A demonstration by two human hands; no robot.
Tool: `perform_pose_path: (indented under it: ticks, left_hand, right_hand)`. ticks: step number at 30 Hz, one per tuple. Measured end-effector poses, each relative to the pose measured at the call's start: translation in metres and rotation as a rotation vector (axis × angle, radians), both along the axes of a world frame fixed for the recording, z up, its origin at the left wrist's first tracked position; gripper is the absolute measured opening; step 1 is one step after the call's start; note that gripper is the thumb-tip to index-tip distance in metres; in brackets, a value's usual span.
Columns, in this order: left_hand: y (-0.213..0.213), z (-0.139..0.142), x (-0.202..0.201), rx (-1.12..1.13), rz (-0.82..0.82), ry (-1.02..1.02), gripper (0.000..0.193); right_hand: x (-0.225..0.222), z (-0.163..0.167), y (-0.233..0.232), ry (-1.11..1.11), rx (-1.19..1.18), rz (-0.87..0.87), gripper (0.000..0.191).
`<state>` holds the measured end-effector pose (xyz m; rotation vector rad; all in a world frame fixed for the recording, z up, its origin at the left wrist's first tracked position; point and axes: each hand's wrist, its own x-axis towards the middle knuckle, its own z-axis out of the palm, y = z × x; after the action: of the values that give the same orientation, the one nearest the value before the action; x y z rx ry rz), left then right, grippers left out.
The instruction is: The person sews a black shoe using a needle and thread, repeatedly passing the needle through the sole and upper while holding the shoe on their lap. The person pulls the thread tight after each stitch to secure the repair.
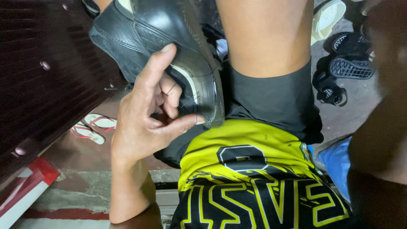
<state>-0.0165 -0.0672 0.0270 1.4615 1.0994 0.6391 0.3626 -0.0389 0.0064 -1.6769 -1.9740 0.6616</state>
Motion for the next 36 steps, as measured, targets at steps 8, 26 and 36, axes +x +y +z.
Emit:
perform_pose_path:
  ticks: [8,26,36]
  left_hand:
    - [-0.002,-0.004,-0.006,-0.023,0.005,-0.052,0.106]
    - [-0.004,0.000,-0.001,0.066,-0.043,0.129,0.102]
    - [0.000,-0.001,-0.005,0.072,-0.074,0.118,0.103]
  right_hand:
    - [-0.122,-0.004,-0.044,0.585,-0.671,0.168,0.014]
    - [-0.140,0.001,-0.026,0.459,-0.684,0.192,0.018]
    - [-0.135,-0.002,-0.017,0.446,-0.793,0.244,0.017]
